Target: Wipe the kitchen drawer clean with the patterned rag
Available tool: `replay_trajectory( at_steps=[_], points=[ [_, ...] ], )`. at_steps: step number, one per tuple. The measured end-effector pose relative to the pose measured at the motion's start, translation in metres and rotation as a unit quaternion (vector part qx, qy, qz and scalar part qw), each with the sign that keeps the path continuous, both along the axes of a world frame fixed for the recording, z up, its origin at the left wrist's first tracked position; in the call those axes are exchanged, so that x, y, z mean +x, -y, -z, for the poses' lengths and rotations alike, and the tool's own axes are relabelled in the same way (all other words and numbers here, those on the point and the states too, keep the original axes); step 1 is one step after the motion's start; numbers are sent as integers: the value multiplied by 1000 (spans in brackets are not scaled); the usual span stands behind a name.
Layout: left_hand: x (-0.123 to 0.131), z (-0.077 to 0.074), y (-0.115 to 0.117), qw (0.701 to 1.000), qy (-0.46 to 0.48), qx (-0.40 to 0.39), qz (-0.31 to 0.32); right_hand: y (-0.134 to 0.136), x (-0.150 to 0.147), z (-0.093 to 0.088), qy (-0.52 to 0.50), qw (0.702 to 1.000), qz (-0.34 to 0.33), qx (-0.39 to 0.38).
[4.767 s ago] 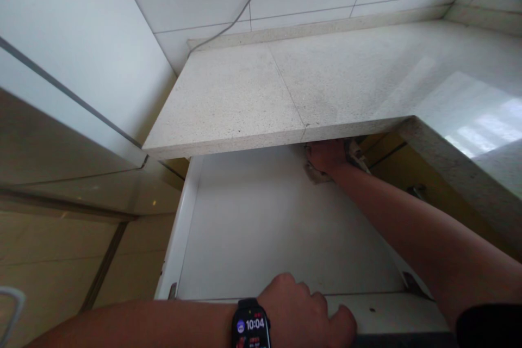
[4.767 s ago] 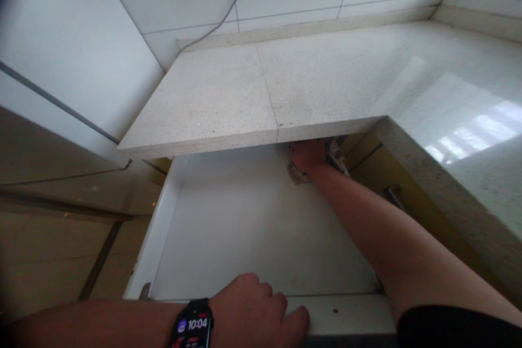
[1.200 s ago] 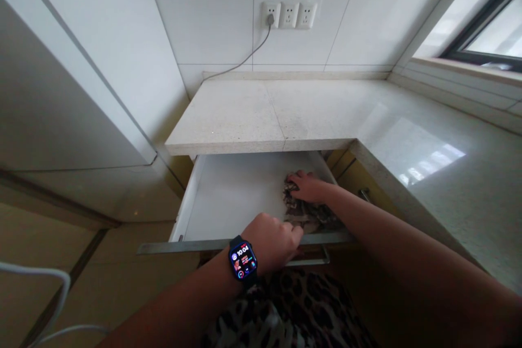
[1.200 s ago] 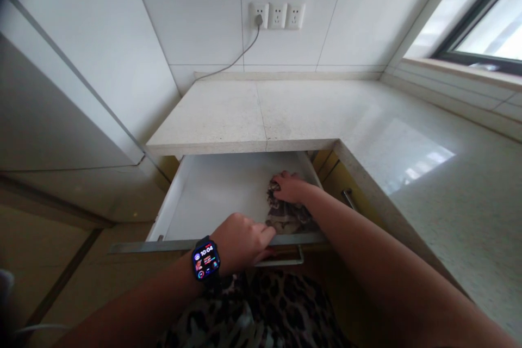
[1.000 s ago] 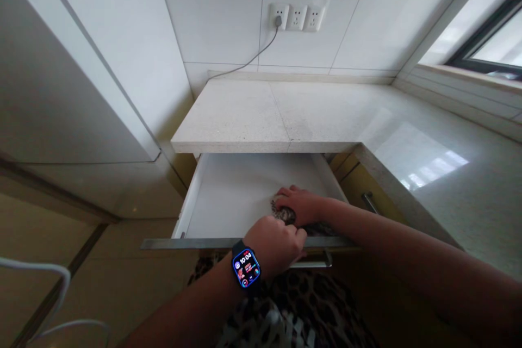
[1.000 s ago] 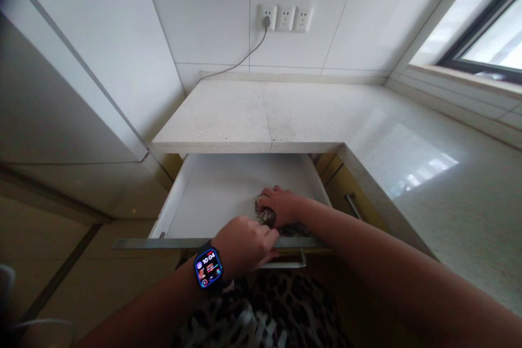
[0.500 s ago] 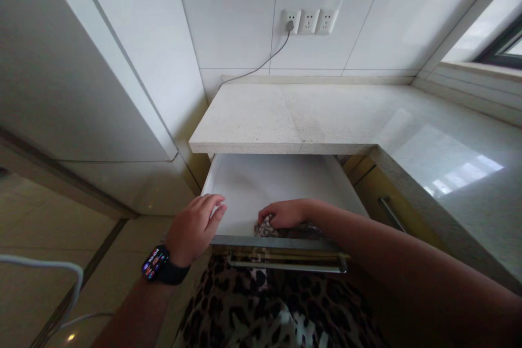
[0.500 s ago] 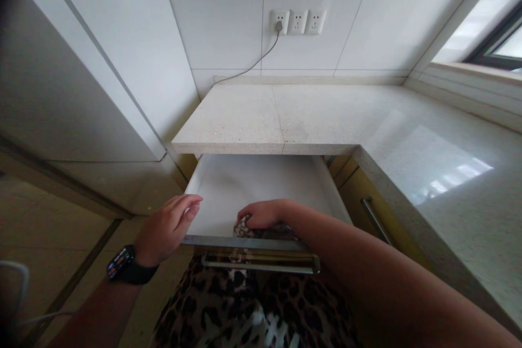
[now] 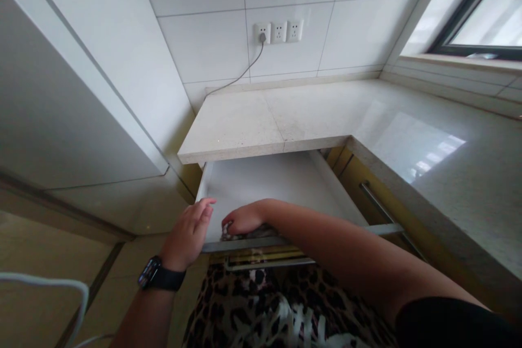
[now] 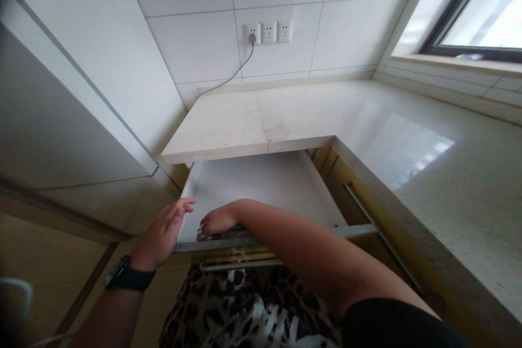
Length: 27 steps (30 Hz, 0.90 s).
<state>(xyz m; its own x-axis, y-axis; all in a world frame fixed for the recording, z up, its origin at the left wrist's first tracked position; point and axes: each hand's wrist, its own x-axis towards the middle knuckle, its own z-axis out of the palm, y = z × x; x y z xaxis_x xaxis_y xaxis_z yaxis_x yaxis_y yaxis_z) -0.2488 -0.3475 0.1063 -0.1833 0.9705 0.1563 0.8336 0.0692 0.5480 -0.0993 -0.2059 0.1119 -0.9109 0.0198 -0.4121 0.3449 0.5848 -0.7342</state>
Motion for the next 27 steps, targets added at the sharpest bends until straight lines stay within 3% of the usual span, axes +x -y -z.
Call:
replay_trajectory(
  at_steps=[3,6,9,12,14,16,19,23,25,27],
  points=[
    [4,-3,-1,1000,-22,-13,15,-10,67,-20,80,995,10,58],
    [7,-4,-1,998,-43,-27,25,-22,136,-30,101,987,79,95],
    [8,-3,-2,997,-59,-37,34,-38,196,-27,144,961,158,177],
    [9,-4,-2,996,-65,-49,38,-50,230,-21,217,930,197,224],
    [11,-5,-3,995,-71,-69,27,-50,226,-18,234,929,200,205],
    [12,-6,-3,993,-77,-86,17,-40,198,-19,202,946,181,176],
    [13,-5,-4,992,-77,-99,4,-11,126,-23,103,977,114,144],
    [12,0,-5,991,-73,-112,-2,21,43,-23,74,977,51,191],
    [11,2,-5,992,-69,-110,-1,25,29,-20,87,975,39,200],
    [10,2,-4,992,-60,-110,-2,23,36,-18,101,972,43,208]
  ],
)
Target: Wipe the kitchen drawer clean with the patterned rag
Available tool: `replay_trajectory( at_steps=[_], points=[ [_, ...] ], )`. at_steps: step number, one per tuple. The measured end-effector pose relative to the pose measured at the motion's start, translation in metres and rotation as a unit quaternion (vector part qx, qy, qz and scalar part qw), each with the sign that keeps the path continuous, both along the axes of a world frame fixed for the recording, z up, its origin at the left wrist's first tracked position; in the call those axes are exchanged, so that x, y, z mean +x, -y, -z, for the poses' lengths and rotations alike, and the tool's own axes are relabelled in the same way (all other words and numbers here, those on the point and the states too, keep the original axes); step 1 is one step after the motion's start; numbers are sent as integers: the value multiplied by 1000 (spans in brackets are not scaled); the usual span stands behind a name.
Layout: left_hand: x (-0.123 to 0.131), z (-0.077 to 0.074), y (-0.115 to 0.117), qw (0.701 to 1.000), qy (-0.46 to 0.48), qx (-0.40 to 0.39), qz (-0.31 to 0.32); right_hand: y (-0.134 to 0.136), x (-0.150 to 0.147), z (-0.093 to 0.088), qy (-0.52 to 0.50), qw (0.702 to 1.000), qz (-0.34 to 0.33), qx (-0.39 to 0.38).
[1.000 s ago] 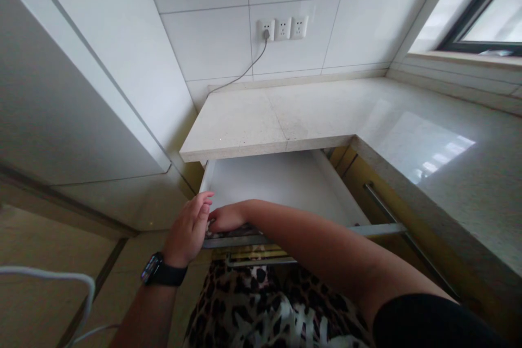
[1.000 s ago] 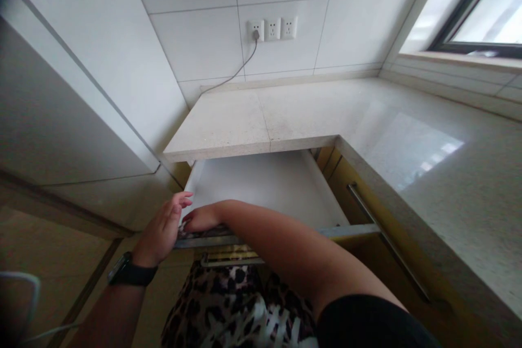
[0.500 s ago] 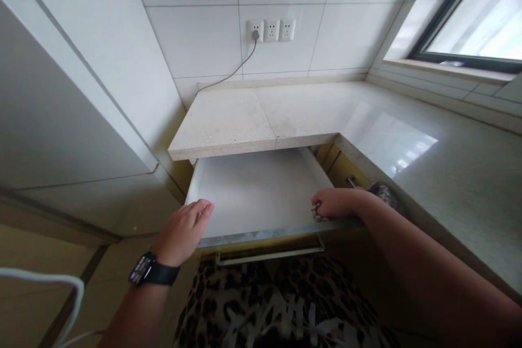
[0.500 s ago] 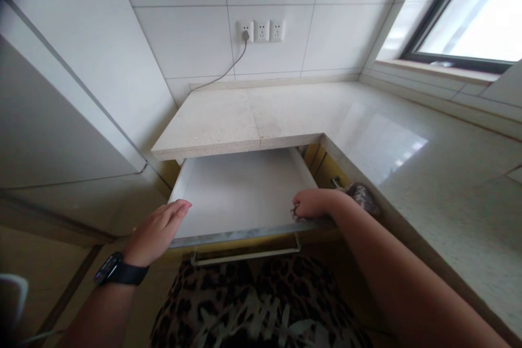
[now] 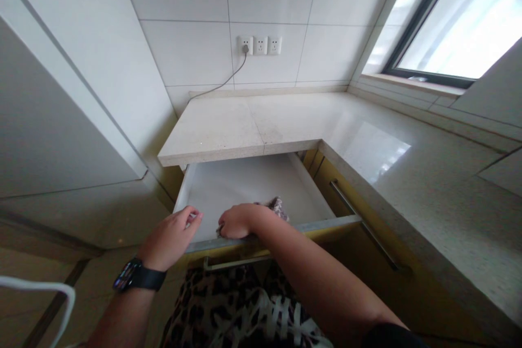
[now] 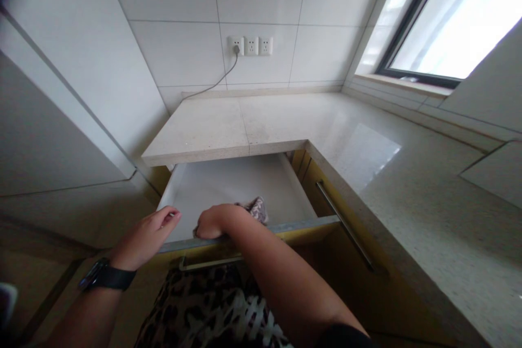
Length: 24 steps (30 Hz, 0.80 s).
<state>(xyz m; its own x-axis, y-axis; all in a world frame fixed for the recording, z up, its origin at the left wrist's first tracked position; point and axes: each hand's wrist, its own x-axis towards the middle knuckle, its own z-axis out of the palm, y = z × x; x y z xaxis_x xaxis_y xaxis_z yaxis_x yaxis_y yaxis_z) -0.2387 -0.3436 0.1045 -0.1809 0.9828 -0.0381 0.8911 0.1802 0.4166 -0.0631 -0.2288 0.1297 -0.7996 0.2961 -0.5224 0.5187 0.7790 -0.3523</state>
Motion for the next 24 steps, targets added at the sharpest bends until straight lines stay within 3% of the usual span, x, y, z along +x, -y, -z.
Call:
replay_trajectory(
  at_steps=[3,11,14,19,24],
  points=[
    [0,-1,2,1000,6,-3,-1,-8,37,1,16,999,27,27],
    [3,-1,8,1000,-17,9,-6,-55,189,4,47,974,214,54],
    [3,-1,11,999,-29,14,-2,-70,227,9,37,965,250,68],
    [16,-6,7,1000,-19,0,-23,-68,227,20,39,959,262,101],
    [71,-21,-18,998,-14,35,53,-60,206,27,56,961,245,113]
  ],
)
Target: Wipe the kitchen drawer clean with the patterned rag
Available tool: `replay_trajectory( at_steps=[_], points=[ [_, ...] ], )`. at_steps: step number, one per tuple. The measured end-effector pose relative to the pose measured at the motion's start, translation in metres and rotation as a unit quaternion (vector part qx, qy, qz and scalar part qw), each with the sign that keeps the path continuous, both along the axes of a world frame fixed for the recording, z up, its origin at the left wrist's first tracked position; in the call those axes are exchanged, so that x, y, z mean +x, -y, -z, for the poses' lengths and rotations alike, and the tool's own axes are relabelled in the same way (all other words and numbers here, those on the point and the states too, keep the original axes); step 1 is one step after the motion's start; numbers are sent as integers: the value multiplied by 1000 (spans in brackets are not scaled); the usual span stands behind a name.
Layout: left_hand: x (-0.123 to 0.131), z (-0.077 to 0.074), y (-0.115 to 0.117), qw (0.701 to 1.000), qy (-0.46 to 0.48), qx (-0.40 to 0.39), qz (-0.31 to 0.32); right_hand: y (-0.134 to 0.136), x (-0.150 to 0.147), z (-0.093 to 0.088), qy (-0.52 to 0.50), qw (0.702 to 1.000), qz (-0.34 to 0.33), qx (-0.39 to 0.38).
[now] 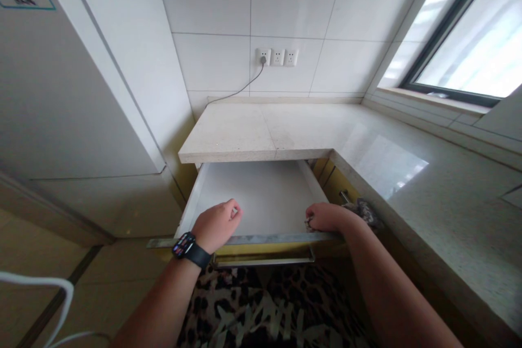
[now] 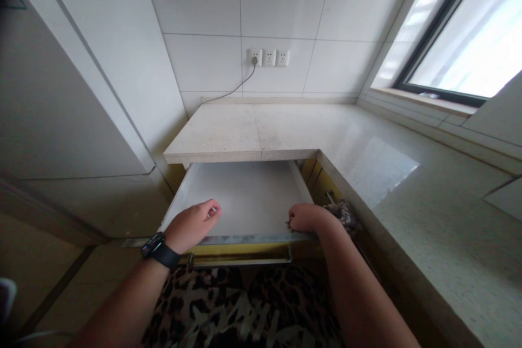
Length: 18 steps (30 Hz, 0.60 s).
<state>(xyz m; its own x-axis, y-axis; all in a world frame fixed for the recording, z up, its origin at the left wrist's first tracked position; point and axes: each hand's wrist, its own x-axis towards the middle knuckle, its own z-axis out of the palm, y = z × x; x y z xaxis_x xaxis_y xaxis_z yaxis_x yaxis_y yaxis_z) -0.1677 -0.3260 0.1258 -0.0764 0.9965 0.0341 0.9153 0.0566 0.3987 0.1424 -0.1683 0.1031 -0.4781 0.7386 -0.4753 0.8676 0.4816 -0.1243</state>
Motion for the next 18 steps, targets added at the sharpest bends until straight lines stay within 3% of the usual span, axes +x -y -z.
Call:
replay_trajectory(
  at_steps=[3,5,7,12,18],
  points=[
    [41,-1,-13,994,-52,53,79,0,-2,-1,4,1000,0,-7],
    [61,3,-16,987,-90,42,130,0,-1,-2,6,1000,6,-8],
    [71,8,-15,981,-123,47,142,-1,0,-3,6,1000,14,-5],
    [71,12,-7,976,-153,82,131,7,-11,-6,-2,1000,13,0],
    [71,10,-7,974,-156,90,135,42,-67,-20,-62,994,-82,30]
  ],
)
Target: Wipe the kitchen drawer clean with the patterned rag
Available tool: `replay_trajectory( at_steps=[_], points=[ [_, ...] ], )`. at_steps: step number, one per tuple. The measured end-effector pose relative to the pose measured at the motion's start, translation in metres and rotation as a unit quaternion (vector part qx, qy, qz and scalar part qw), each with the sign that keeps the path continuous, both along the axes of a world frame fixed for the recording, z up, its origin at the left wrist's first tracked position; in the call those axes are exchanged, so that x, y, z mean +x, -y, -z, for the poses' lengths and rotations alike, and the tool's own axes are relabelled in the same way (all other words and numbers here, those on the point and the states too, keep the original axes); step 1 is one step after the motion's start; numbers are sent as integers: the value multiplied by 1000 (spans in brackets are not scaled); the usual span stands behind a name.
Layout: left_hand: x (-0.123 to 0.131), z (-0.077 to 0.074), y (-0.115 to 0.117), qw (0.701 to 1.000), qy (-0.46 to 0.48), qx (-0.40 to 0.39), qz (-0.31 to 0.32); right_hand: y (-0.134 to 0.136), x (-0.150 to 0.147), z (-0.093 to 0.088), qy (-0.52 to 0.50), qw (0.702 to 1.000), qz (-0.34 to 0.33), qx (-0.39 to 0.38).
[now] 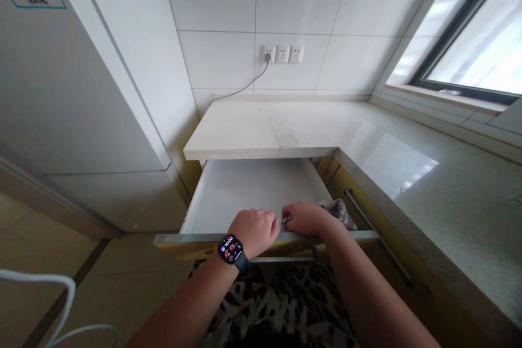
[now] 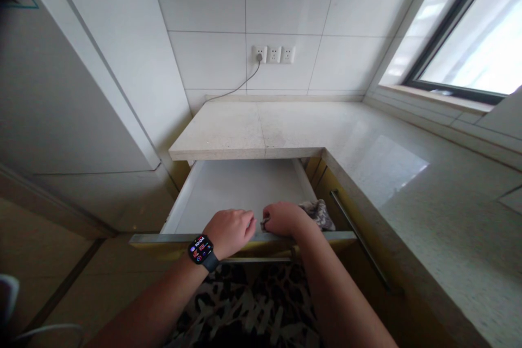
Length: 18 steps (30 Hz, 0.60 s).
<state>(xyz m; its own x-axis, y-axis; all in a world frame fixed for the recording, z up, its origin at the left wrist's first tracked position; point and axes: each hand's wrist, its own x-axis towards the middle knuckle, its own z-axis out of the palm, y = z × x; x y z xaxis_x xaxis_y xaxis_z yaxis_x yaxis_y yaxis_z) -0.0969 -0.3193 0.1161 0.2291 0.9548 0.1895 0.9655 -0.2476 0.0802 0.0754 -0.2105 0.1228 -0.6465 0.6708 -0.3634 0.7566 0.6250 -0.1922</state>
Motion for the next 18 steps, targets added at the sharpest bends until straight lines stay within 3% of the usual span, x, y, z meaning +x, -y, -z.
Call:
replay_trajectory(
  at_steps=[3,5,13,15,18],
  points=[
    [0,-1,0,1000,-2,-3,0,7,-14,-4,-18,1000,-14,-8],
    [-1,-1,1,1000,-4,-7,0,1,-7,-4,-40,998,-4,-45],
    [-2,-2,1,1000,9,-27,-1,-40,79,5,-89,984,118,-103],
    [-1,-3,1,1000,11,-28,-4,-41,78,6,-82,985,114,-102],
    [-1,-3,0,999,13,-32,-11,-28,48,6,-22,994,71,-85]
  ],
)
